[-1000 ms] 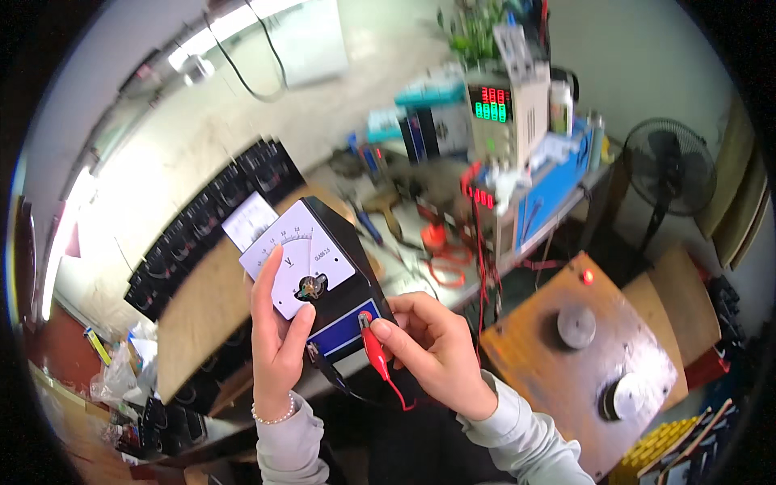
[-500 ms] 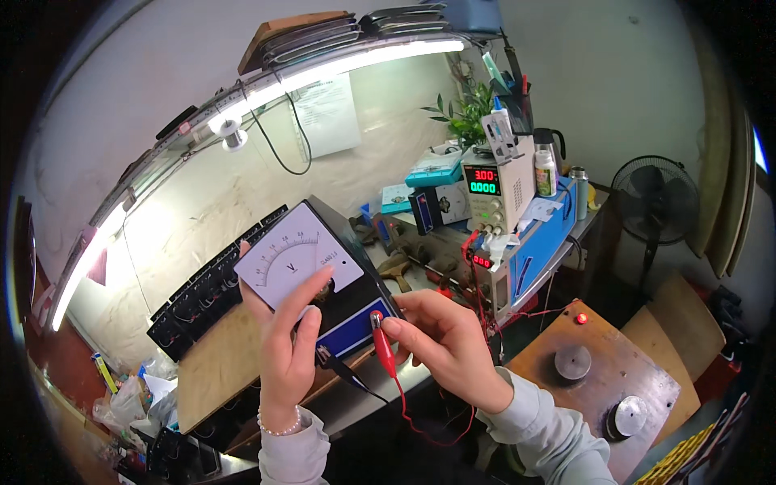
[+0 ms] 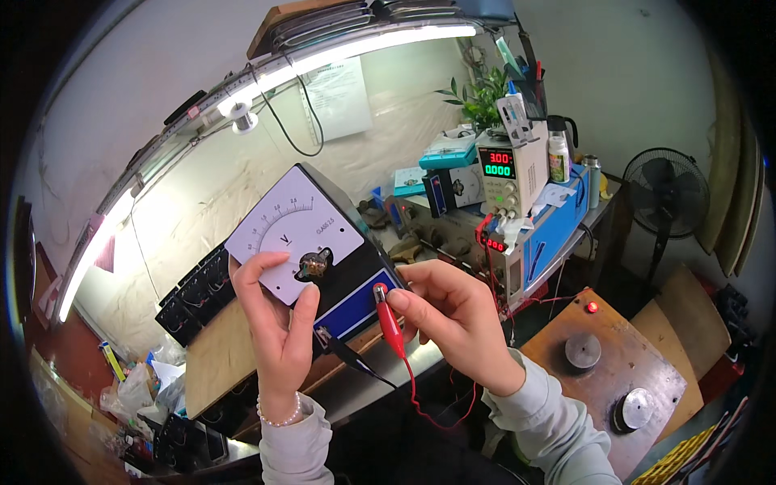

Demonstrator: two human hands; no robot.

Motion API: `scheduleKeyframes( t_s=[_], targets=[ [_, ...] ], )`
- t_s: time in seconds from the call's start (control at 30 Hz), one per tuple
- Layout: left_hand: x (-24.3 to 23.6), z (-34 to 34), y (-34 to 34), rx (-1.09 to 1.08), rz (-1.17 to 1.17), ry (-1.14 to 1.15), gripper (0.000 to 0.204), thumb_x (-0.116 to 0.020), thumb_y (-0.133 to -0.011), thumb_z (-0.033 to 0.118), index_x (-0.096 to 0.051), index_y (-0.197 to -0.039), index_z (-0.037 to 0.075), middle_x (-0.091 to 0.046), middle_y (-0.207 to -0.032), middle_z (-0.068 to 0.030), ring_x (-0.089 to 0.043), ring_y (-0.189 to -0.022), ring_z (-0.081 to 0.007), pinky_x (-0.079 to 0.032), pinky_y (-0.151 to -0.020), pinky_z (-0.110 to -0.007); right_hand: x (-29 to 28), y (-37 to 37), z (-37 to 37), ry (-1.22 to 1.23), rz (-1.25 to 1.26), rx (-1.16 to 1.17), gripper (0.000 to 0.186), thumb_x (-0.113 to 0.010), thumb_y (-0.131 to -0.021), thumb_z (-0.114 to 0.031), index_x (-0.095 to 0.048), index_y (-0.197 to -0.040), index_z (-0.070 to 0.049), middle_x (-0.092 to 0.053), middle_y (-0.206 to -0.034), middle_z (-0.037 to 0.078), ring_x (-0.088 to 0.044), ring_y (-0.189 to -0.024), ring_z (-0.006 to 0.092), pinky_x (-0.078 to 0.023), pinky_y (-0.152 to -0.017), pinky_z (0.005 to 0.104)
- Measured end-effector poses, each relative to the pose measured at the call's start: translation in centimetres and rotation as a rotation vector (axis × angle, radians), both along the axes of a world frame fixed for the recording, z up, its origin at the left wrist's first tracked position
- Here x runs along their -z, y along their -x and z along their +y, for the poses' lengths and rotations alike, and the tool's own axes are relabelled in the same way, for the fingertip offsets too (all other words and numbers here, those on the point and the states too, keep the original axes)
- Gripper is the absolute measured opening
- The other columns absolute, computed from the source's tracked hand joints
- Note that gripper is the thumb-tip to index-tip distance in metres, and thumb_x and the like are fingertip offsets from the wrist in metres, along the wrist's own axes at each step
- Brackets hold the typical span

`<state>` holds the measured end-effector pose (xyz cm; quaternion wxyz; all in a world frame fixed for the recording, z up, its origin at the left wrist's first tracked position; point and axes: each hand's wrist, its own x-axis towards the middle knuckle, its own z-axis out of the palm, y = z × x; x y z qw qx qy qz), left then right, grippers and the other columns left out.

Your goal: The recorder is testing and calibrating analog voltmeters using electrical probes and a testing apparatus on a workshop workbench.

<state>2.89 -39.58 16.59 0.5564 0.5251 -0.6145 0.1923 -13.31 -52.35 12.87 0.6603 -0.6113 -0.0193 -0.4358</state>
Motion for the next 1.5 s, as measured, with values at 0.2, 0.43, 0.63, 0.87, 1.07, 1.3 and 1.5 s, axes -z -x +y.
scheduleKeyframes(
  t_s=[0.2,0.43,0.63,0.87,1.07,1.3,1.5],
  targets=[
    [0.0,0.0,-0.1,-0.008,-0.031,0.015,0.05,-0.061,-0.089,-0.007,-0.04,-0.134,0.005,-0.03,-0.141,-0.0117,-0.043,-0.124,-0.0202,-0.036,-0.106,-0.034,0.1,0.1,-0.1,0.009,0.023,0.03,0.028,-0.067,-0.099,-0.018,-0.062,-0.117,0.002,-0.068,-0.08,0.0,-0.062,-0.066,0.0029,-0.042,-0.054,0.0176],
    [-0.2,0.1,0.9,-0.004,0.03,-0.001,0.052,-0.062,-0.088,-0.007,-0.04,-0.134,0.004,-0.031,-0.14,-0.0108,-0.044,-0.123,-0.0194,-0.039,-0.104,-0.033,0.4,0.6,-0.5,0.032,0.027,0.025,0.031,-0.064,-0.1,-0.022,-0.062,-0.119,0.003,-0.072,-0.093,0.006,-0.065,-0.075,0.0051,-0.047,-0.06,0.0176],
    [-0.3,0.9,1.9,0.04,0.27,-0.095,0.051,-0.064,-0.089,-0.005,-0.04,-0.134,0.003,-0.043,-0.129,-0.0092,-0.051,-0.114,-0.0155,-0.047,-0.092,-0.028,0.7,1.2,-0.1,-0.064,0.027,-0.049,0.027,-0.066,-0.1,-0.025,-0.062,-0.108,0.0,-0.068,-0.081,0.001,-0.062,-0.066,0.0042,-0.044,-0.053,0.0182],
    [1.1,1.7,0.0,0.454,0.718,-0.49,0.049,-0.069,-0.089,0.004,-0.043,-0.131,0.005,-0.05,-0.129,-0.0086,-0.051,-0.118,-0.0147,-0.04,-0.103,-0.03,4.9,2.1,2.1,-0.169,-0.08,-0.164,0.018,-0.075,-0.09,-0.009,-0.058,-0.09,-0.002,-0.066,-0.076,0.001,-0.062,-0.064,0.0054,-0.047,-0.056,0.0193],
    [5.1,1.8,-2.3,0.683,1.01,-0.775,0.051,-0.07,-0.088,0.01,-0.043,-0.131,0.005,-0.048,-0.135,-0.0107,-0.047,-0.126,-0.0191,-0.035,-0.109,-0.033,7.9,2.1,5.6,0.053,-0.003,0.067,0.025,-0.086,-0.08,-0.009,-0.063,-0.084,-0.001,-0.067,-0.067,0.001,-0.061,-0.059,0.0029,-0.043,-0.051,0.0181],
    [8.8,1.3,-2.5,0.757,1.087,-0.844,0.053,-0.069,-0.088,0.009,-0.042,-0.134,0.004,-0.046,-0.137,-0.0098,-0.044,-0.13,-0.0185,-0.032,-0.112,-0.033,10.2,2.6,6.8,0.147,0.043,0.209,0.025,-0.087,-0.078,-0.012,-0.063,-0.08,-0.003,-0.063,-0.061,0.001,-0.061,-0.051,0.0075,-0.042,-0.046,0.0197],
    [10.1,1.1,-2.5,0.776,1.084,-0.865,0.059,-0.07,-0.087,0.012,-0.041,-0.138,0.004,-0.044,-0.139,-0.0119,-0.043,-0.131,-0.0197,-0.031,-0.113,-0.033,10.3,2.9,6.8,0.179,0.05,0.223,0.025,-0.087,-0.078,-0.012,-0.064,-0.08,-0.004,-0.062,-0.061,0.002,-0.06,-0.05,0.0083,-0.042,-0.045,0.0209]
  ],
)
